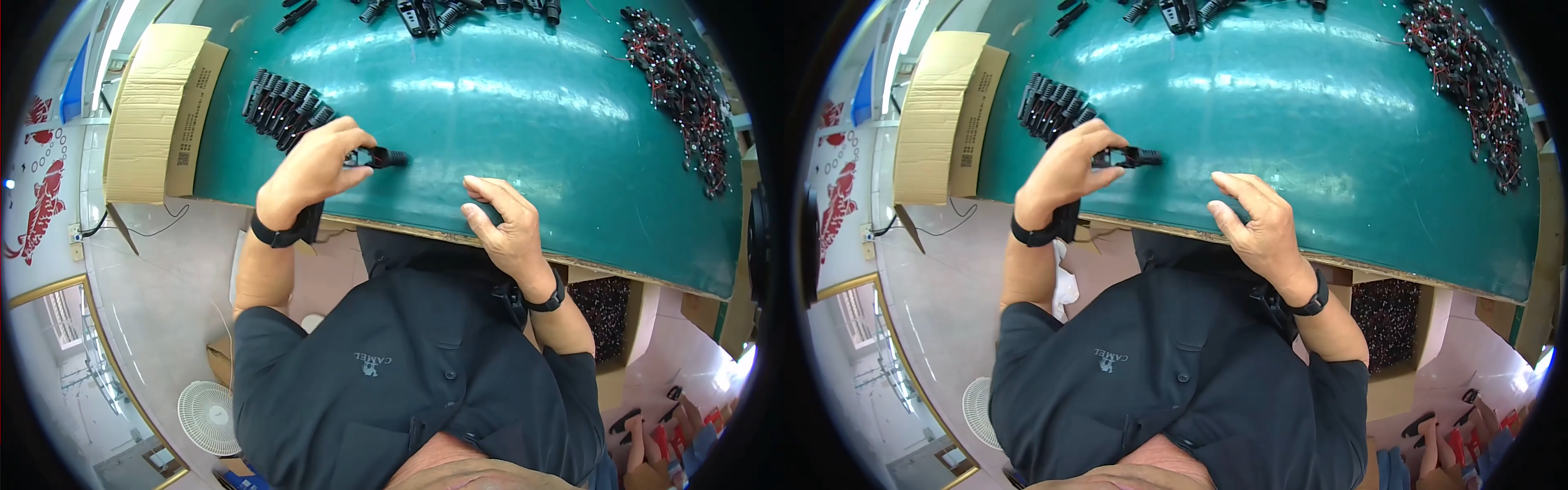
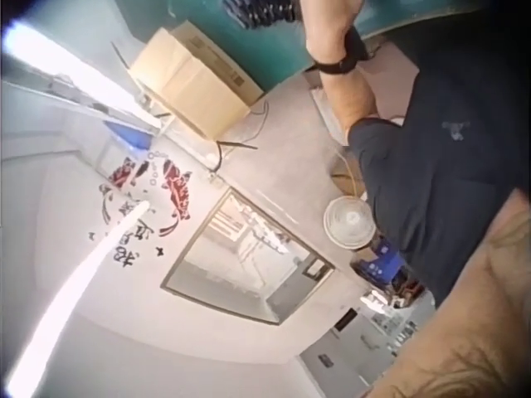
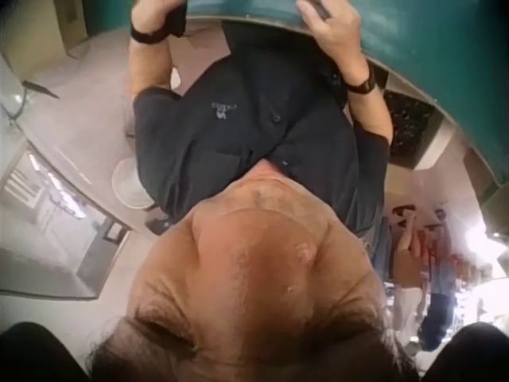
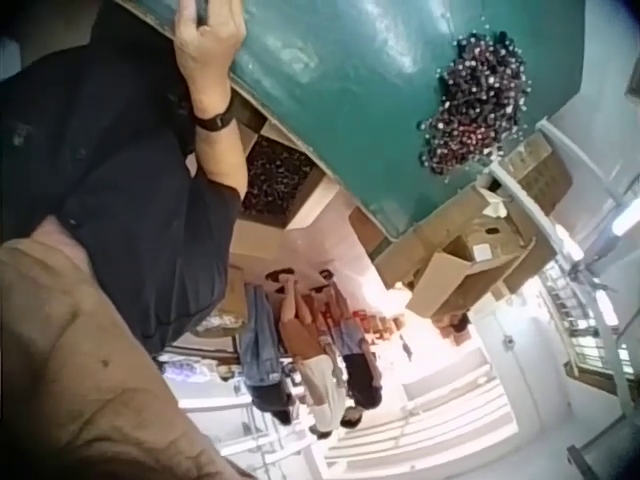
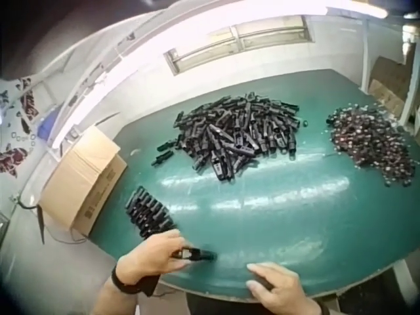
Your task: The person assembles electronic components by inserting a wired sensor into a black plastic housing, fitting a circular cap onto the end, and snapping the housing shut. They place the finished assembly onto a row on the table and repeat the process.
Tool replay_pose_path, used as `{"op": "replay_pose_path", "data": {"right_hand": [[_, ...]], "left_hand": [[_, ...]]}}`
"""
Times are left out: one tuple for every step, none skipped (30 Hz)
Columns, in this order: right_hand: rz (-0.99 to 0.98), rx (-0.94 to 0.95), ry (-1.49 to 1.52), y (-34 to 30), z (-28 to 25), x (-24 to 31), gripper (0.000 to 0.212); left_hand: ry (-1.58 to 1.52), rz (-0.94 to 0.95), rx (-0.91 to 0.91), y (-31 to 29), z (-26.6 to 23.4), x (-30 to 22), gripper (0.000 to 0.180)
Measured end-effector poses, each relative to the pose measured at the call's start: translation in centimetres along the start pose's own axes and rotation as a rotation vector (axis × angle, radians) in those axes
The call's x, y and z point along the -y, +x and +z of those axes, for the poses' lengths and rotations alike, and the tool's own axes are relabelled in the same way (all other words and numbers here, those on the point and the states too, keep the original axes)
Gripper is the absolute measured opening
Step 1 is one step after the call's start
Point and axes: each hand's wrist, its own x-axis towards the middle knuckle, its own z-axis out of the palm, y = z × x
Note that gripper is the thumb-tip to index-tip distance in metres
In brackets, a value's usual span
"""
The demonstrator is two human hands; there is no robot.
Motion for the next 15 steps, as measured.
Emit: {"op": "replay_pose_path", "data": {"right_hand": [[0.005,0.006,-0.007,-0.1,0.0,-0.1,0.036],[0.012,0.013,-0.015,-0.1,0.1,0.0,0.037],[0.004,0.025,-0.023,0.0,0.2,0.2,0.037],[0.011,0.027,-0.018,0.2,0.4,0.4,0.038],[0.02,0.029,-0.014,0.5,0.5,0.6,0.039],[0.031,0.029,-0.006,0.7,0.8,0.8,0.04],[0.028,0.038,-0.013,0.9,1.0,1.1,0.04],[0.03,0.048,-0.025,1.1,1.3,1.5,0.041],[0.031,0.057,-0.038,1.4,1.5,1.9,0.042],[0.03,0.066,-0.05,1.6,1.6,2.2,0.042],[0.022,0.071,-0.056,1.7,1.8,2.3,0.042],[0.024,0.089,-0.075,1.6,1.9,2.2,0.042],[0.022,0.111,-0.088,1.6,2.2,2.1,0.042],[0.019,0.132,-0.101,1.5,2.4,2.0,0.043],[0.004,0.141,-0.099,1.5,2.5,1.9,0.043]], "left_hand": [[-0.091,-0.049,-0.035,-0.7,0.7,0.0,0.033],[-0.184,-0.097,-0.069,-1.4,1.4,0.1,0.039],[-0.286,-0.148,-0.112,-2.0,2.1,-0.1,0.045],[-0.293,-0.152,-0.126,-2.4,2.6,-0.2,0.045],[-0.367,-0.164,-0.186,-2.7,3.1,-0.4,0.044],[-0.439,-0.177,-0.24,-2.8,3.5,-0.5,0.044],[-0.512,-0.189,-0.296,-3.0,4.0,-0.5,0.043],[-0.518,-0.19,-0.306,-3.2,4.5,-0.4,0.043],[-0.545,-0.202,-0.349,-3.3,5.1,-0.4,0.042],[-0.569,-0.212,-0.394,-3.5,5.7,-0.2,0.041],[-0.591,-0.221,-0.438,-3.8,6.2,0.2,0.041],[-0.592,-0.22,-0.45,-4.1,6.8,0.8,0.041],[-0.465,-0.224,-0.462,-4.6,7.3,1.6,0.04],[-0.337,-0.23,-0.474,-5.1,7.7,2.5,0.04],[-0.208,-0.238,-0.484,-5.6,8.1,3.3,0.039]]}}
